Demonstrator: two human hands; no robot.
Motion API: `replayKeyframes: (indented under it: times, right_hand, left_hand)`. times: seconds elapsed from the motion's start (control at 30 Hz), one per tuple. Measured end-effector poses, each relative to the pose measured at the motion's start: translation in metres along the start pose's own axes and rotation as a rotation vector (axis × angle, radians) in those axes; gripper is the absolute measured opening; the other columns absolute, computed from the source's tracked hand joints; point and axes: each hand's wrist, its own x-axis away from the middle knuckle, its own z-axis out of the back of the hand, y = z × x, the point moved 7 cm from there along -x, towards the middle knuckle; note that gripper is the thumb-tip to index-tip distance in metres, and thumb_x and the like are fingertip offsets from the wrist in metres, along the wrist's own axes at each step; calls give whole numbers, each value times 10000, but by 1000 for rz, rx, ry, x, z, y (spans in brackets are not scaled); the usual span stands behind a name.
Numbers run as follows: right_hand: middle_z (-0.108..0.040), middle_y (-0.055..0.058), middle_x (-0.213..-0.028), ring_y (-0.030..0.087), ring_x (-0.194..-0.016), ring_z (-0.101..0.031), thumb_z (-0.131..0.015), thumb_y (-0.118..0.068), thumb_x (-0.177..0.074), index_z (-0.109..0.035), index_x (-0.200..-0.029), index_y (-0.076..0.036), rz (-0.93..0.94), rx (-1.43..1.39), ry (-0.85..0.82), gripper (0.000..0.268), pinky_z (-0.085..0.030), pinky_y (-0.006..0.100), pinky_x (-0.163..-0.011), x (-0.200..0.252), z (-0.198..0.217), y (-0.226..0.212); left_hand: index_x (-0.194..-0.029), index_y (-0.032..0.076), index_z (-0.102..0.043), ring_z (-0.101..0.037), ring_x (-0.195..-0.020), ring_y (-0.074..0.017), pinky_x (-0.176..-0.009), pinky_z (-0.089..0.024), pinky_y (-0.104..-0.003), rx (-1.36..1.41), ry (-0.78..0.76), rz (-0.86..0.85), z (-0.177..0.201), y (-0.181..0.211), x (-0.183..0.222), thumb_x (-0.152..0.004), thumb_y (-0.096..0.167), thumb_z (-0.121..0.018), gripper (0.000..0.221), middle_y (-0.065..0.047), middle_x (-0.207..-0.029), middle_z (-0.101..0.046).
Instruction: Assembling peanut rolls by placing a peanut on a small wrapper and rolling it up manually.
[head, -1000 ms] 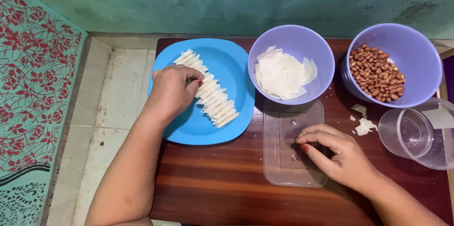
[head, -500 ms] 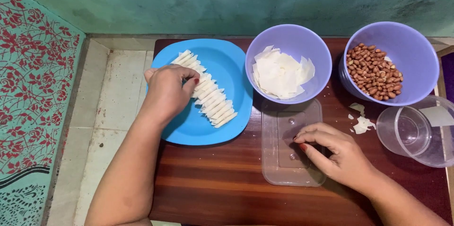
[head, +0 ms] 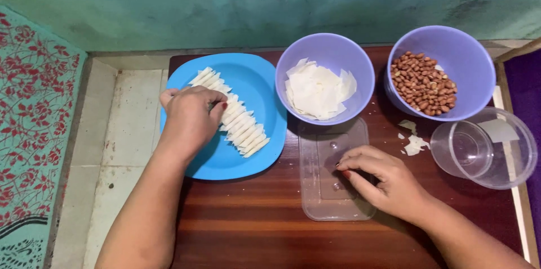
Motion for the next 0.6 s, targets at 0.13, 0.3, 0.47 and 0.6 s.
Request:
replayKeyframes:
  times: [0.13, 0.3, 0.47, 0.6]
  right_hand:
    - [-750, 82, -1022, 203, -950, -743, -627, -101, -923, -769, -1011, -73, 15, 14, 8, 169, -582, 319, -871, 0, 0, -4]
    - [-713, 95, -1048, 241, -950, -707, -668, -92, -917, -745, -1041, -68, 95, 106, -59, 148, -575, 365, -846, 2, -7, -7]
    - [-678, 99, -1034, 274, -905, -670, -652, -95, -942, -710, -1044, -68, 190, 160, -73, 120, -541, 386, -808, 1, -12, -9]
    - [-656, 104, -1042, 294, -893, -643, -631, -100, -954, -695, -1058, -74, 202, 155, -96, 125, -527, 404, -809, 4, -15, -3]
  left_hand:
    - [-942, 267, -823, -688, -956, -200, -1010, -256, -491, -67, 50, -4, 16, 7, 4, -856, 190, -792, 119, 69, -945, -779]
    - [-1019, 52, -788, -701, -951, -281, -893, -517, -440, 145, 141, -253, 67, 69, -4, -880, 18, -761, 146, -84, -1010, -775]
    - [-978, 42, -753, -677, -824, -336, -717, -511, -451, 222, 12, -450, 49, 132, -34, -854, 3, -708, 137, -118, -918, -742]
    - [-773, 73, -665, -617, -724, -397, -606, -423, -505, 139, -252, -479, -13, 160, -67, -716, -21, -632, 116, -133, -743, -618]
